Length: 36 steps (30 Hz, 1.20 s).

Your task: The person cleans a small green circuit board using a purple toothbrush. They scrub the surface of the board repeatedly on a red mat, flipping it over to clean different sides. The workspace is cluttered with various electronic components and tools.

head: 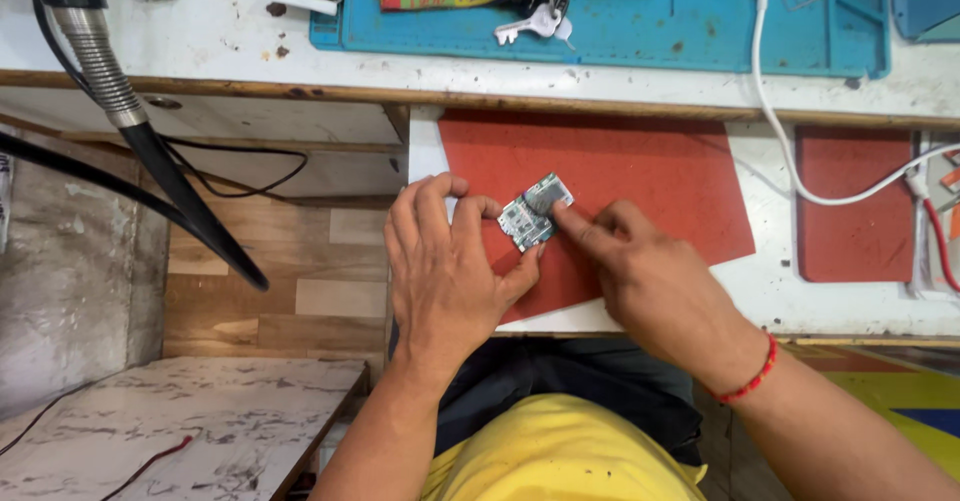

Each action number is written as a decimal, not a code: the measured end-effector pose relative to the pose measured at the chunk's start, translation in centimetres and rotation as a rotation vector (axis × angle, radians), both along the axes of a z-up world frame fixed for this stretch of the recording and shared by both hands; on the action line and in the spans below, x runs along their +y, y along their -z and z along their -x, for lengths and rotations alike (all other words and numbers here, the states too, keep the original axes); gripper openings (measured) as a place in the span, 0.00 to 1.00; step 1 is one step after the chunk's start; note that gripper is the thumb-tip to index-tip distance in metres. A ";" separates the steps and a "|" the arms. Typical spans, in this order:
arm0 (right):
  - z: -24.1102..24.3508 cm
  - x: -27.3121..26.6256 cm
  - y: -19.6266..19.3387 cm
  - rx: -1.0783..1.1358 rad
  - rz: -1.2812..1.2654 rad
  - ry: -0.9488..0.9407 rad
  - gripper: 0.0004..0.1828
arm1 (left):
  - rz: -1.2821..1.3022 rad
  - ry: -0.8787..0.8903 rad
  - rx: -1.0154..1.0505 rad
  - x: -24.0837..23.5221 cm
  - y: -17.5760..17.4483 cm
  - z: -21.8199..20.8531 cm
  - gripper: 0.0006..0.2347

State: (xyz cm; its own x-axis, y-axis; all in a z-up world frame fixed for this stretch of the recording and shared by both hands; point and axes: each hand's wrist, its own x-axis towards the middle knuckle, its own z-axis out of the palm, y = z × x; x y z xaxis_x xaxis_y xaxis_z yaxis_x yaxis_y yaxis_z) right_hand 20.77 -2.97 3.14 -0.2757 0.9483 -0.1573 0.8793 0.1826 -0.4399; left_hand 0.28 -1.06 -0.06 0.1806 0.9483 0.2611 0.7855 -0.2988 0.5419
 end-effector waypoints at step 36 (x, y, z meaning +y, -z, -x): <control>-0.3 -0.4 0.0 -0.033 0.011 -0.030 0.43 | 0.073 0.017 -0.130 0.1 -0.8 0.5 0.19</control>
State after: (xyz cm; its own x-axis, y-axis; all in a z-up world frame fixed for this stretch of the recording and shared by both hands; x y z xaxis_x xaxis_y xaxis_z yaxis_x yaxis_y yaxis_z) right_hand 21.05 -3.33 3.15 -0.2982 0.9380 -0.1769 0.8875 0.2042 -0.4131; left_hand -0.20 -0.93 0.76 0.1659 0.9626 0.2143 0.7022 -0.2679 0.6597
